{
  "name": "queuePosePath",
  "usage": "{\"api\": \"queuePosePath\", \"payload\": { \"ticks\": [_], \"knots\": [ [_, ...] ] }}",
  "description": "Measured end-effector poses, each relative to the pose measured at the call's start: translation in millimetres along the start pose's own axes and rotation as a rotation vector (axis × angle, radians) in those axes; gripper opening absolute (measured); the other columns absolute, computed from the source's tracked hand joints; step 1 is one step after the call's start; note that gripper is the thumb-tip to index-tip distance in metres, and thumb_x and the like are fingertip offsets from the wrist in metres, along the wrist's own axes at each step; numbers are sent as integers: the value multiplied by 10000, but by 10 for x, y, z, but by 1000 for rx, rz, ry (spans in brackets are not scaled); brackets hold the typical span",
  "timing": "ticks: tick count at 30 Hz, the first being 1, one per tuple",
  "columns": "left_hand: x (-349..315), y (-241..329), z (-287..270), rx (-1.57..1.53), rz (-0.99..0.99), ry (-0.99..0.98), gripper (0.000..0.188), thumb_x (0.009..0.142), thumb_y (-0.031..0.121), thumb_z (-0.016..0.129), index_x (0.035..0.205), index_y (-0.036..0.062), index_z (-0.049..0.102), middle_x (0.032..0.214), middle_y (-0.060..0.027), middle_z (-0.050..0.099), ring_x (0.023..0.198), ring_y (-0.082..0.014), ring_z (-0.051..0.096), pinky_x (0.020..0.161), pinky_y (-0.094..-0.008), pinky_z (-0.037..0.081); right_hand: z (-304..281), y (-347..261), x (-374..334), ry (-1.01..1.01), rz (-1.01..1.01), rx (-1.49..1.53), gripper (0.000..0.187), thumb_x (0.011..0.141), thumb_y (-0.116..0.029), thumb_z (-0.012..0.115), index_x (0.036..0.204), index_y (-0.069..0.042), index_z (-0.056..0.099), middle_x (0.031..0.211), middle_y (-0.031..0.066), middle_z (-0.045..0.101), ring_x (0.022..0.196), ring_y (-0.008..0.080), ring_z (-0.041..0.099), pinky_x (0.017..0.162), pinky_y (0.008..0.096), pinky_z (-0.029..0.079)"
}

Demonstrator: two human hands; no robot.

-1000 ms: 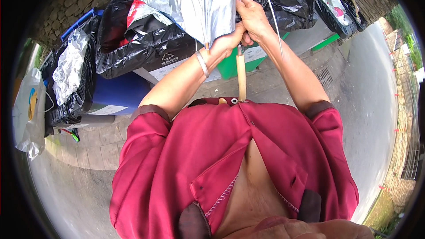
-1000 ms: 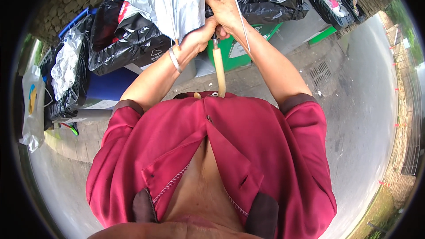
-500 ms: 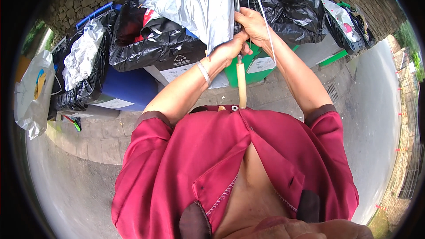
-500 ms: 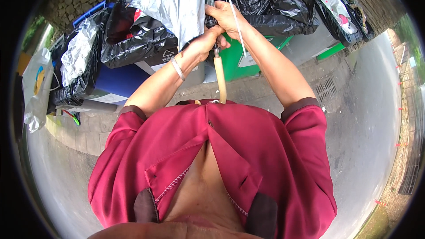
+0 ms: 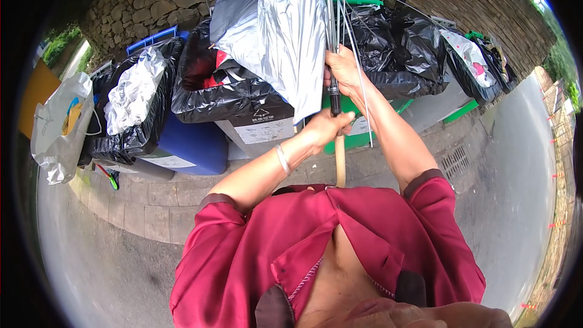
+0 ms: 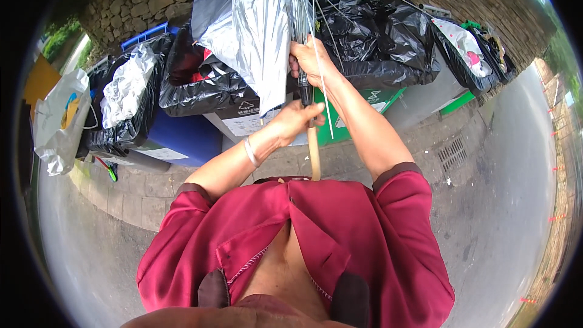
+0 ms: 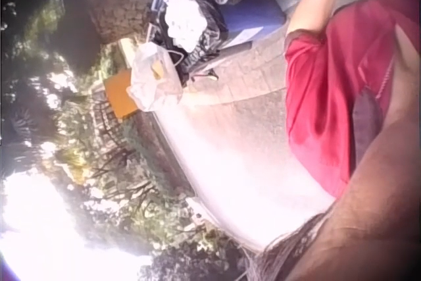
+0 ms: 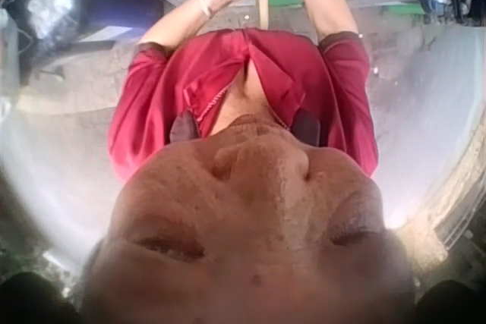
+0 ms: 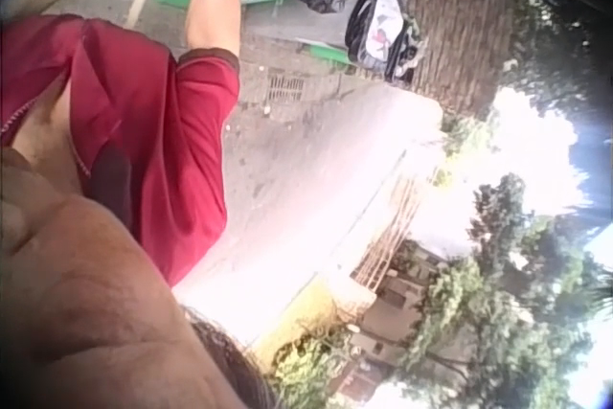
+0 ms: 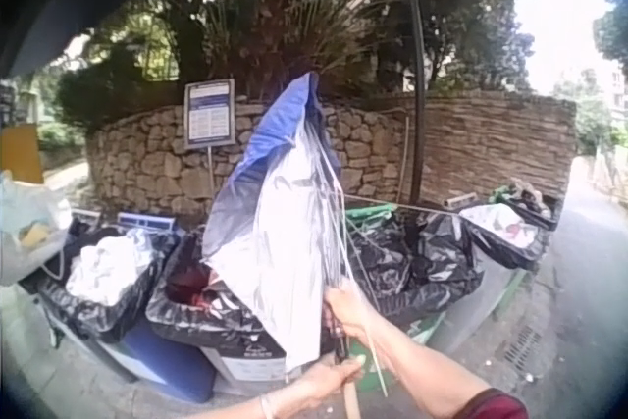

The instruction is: The person places white cloth into a trash bin and then removes the blue fabric covering from a handheld umbrella frame by hand.

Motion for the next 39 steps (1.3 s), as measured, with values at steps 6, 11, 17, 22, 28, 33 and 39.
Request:
{"api": "queuePosePath", "payload": {
  "ticks": [6, 11, 17, 22, 28, 33, 39],
  "knots": [
    [-1105, 379, -178, 303, -57, -497, 515, 837, 213, 617, 1242, -31, 412, 1124, -147, 543, 1024, -192, 540, 896, -305, 424, -21, -105, -85, 46, -23, -123, 192, 874, -206, 506, 845, -22, 552, 613, 28, 553, 465, 87, 489, 411, 236, 397],
    [-1134, 1340, -496, 593, 573, 283, 720, 749, 280, 701, 1287, -34, 341, 1189, -188, 500, 1082, -246, 509, 900, -369, 414, 32, -100, -26, 136, -156, -78, 191, 870, -164, 511, 962, 0, 545, 777, 63, 590, 598, 109, 530, 508, 250, 412],
    [-272, 1467, -743, 675, 675, 607, 616, 754, 218, 674, 1195, -103, 389, 1024, -217, 576, 938, -228, 577, 803, -312, 455, 320, -283, -144, 57, -154, -148, 168, 851, -181, 546, 886, -23, 501, 591, 34, 512, 407, 96, 463, 328, 244, 353],
    [-388, 1530, -1112, 630, 753, 640, 163, 805, 131, 565, 812, -29, 595, 598, -47, 542, 581, -78, 467, 547, -263, 391, 138, -238, -220, 43, -117, -159, 182, 830, -186, 593, 845, -41, 484, 549, 4, 442, 387, 78, 407, 321, 235, 324],
    [-659, 1618, -1629, 535, 745, 749, 92, 853, 77, 527, 858, 4, 583, 732, 37, 533, 666, -29, 432, 598, -173, 353, 148, -167, -418, 6, -69, -271, 224, 821, -216, 611, 883, -44, 481, 541, -16, 421, 392, 67, 383, 329, 233, 324],
    [-815, 1891, -1695, 365, 842, 779, 123, 865, 68, 504, 952, -2, 557, 805, -1, 572, 704, -44, 486, 649, -162, 387, 37, -342, -340, 13, -85, -318, 217, 824, -210, 609, 860, -46, 472, 549, -14, 424, 384, 68, 378, 325, 226, 328],
    [-924, 2014, -1404, 1077, 580, 822, 601, 664, 404, 688, 1107, 24, 543, 957, -225, 607, 909, -323, 595, 804, -349, 452, -19, -346, -352, -54, -51, -236, 234, 817, -225, 624, 794, -60, 459, 540, -15, 424, 369, 63, 378, 320, 218, 325]
  ]
}}
Point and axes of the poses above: each hand's wrist, its own x-axis towards the middle knuckle, its own z-axis out of the palm, y = z × x, the point moved 3 cm from there along x, towards the middle knuckle
